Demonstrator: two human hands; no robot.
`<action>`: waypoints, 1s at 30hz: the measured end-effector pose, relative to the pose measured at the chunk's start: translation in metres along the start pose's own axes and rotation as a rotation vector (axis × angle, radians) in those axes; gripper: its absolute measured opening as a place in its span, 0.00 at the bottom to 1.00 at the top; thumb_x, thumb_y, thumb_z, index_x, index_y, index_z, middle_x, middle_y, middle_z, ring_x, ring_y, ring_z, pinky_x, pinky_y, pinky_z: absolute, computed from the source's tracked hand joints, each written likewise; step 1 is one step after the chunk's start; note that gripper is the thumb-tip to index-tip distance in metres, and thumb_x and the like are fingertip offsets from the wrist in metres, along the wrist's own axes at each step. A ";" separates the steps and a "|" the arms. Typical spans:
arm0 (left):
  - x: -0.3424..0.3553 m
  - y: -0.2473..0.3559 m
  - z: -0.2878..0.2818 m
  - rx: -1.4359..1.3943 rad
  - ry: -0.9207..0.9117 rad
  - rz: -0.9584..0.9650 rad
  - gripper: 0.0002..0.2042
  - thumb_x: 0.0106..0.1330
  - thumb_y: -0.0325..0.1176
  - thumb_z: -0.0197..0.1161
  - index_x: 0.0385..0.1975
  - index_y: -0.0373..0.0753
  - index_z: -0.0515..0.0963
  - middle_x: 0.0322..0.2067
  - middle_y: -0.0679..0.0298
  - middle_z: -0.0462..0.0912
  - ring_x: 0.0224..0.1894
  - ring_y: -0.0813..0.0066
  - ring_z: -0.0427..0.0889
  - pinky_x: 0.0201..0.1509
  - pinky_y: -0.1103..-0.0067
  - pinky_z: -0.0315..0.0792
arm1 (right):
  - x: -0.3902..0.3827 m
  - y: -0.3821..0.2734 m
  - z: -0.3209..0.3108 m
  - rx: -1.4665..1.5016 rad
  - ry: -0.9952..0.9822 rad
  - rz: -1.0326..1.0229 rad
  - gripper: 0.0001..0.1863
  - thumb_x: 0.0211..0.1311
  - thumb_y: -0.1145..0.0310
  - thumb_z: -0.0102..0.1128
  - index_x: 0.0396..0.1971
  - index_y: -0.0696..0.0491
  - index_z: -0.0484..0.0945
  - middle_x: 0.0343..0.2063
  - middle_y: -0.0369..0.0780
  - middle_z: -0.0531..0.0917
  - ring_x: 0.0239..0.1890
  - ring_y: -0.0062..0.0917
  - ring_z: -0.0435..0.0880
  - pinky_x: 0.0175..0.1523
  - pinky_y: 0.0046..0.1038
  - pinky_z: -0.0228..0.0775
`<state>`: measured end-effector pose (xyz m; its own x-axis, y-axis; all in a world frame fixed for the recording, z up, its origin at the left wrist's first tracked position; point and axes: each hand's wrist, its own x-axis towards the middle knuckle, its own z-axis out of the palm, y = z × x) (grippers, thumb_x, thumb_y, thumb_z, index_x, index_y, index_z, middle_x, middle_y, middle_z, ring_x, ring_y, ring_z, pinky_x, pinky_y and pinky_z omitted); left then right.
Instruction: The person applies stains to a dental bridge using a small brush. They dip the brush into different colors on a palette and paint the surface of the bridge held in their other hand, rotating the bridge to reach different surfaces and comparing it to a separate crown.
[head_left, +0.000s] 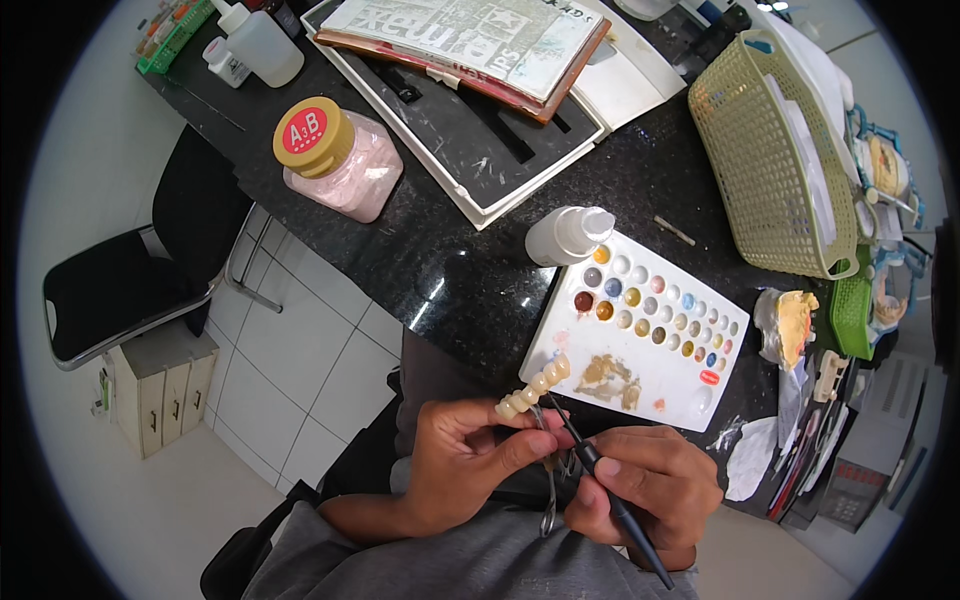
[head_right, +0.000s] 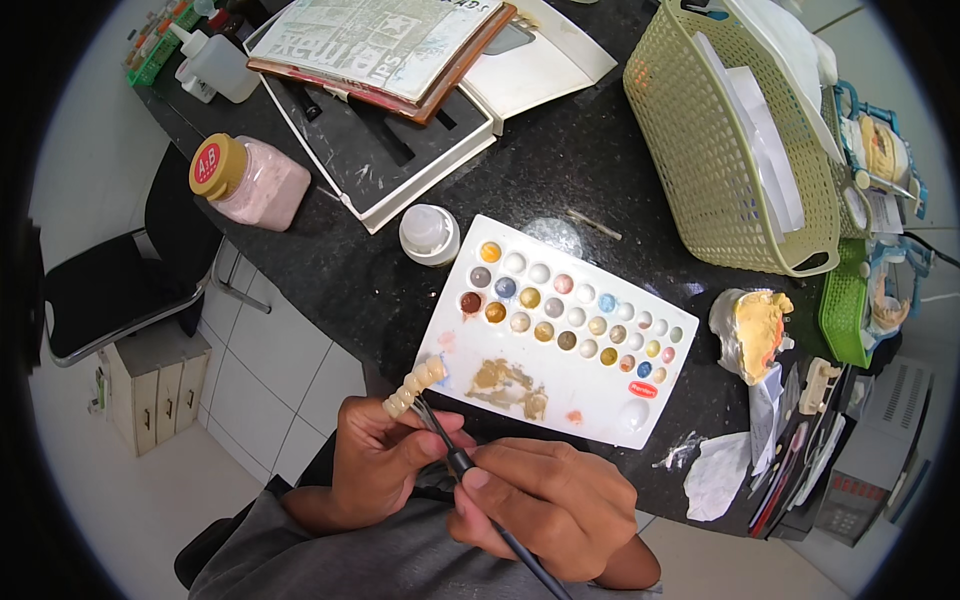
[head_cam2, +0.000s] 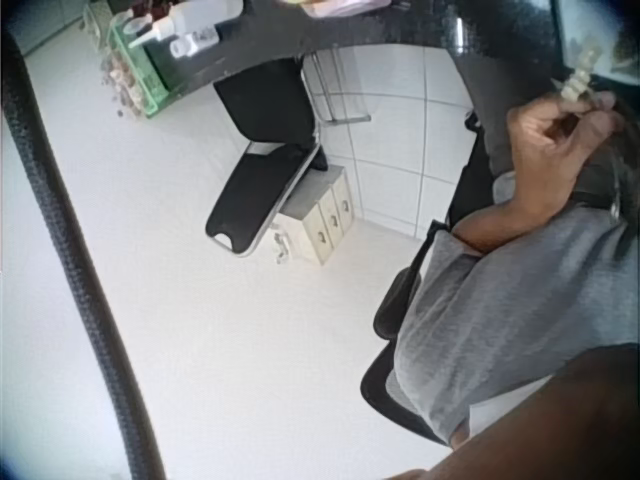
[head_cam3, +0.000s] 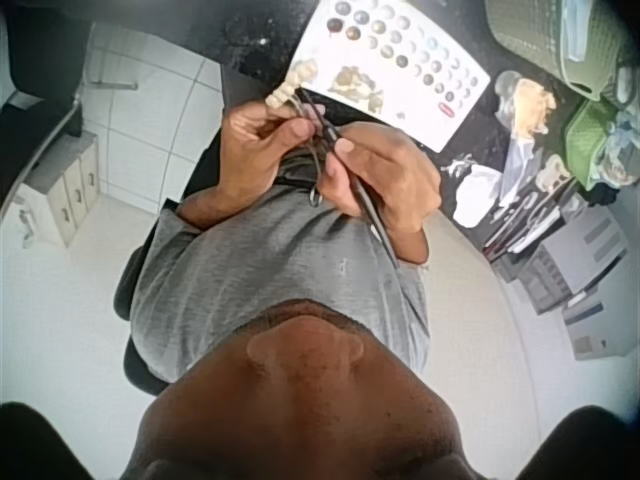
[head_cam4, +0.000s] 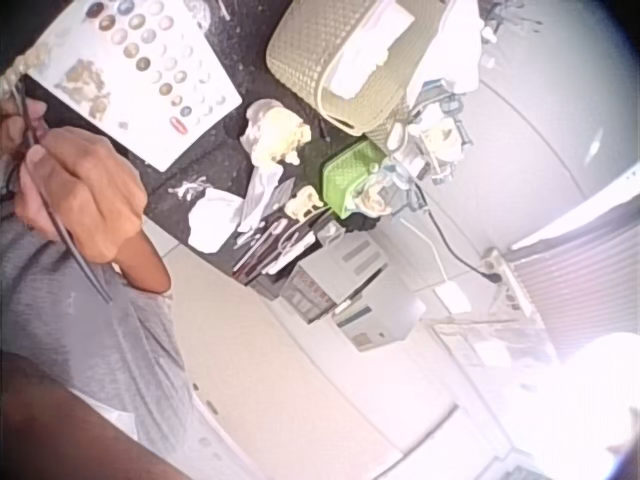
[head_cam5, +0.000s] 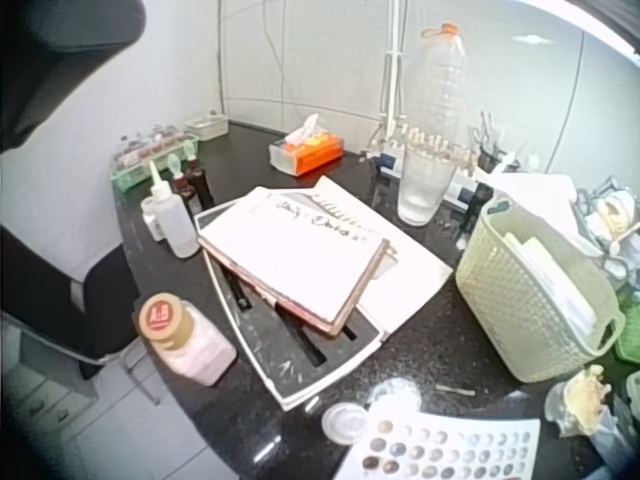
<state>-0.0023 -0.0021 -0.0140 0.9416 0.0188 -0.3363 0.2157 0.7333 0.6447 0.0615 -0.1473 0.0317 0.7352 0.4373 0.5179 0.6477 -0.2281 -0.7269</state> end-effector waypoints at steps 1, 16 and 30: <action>0.000 0.000 0.000 -0.002 0.002 -0.002 0.06 0.59 0.19 0.61 0.35 0.24 0.77 0.37 0.51 0.81 0.40 0.68 0.83 0.48 0.77 0.79 | 0.001 0.000 0.000 -0.003 -0.006 0.003 0.14 0.40 0.79 0.70 0.29 0.61 0.76 0.22 0.44 0.81 0.21 0.30 0.83 0.24 0.24 0.78; 0.001 0.001 0.002 -0.012 0.020 -0.018 0.07 0.59 0.19 0.62 0.35 0.23 0.77 0.37 0.49 0.81 0.39 0.69 0.83 0.47 0.77 0.79 | 0.002 0.000 -0.002 0.001 -0.037 -0.002 0.14 0.40 0.79 0.70 0.30 0.61 0.76 0.23 0.44 0.81 0.22 0.31 0.83 0.25 0.24 0.79; 0.000 0.001 0.002 0.026 0.025 -0.024 0.07 0.59 0.19 0.62 0.36 0.23 0.77 0.37 0.50 0.82 0.39 0.71 0.82 0.48 0.78 0.78 | 0.002 -0.002 -0.003 -0.004 -0.045 0.000 0.13 0.41 0.79 0.69 0.29 0.61 0.76 0.23 0.44 0.81 0.22 0.30 0.83 0.22 0.23 0.77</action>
<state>-0.0013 -0.0027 -0.0119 0.9294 0.0183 -0.3685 0.2453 0.7156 0.6541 0.0624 -0.1482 0.0351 0.7257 0.4762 0.4966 0.6484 -0.2320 -0.7250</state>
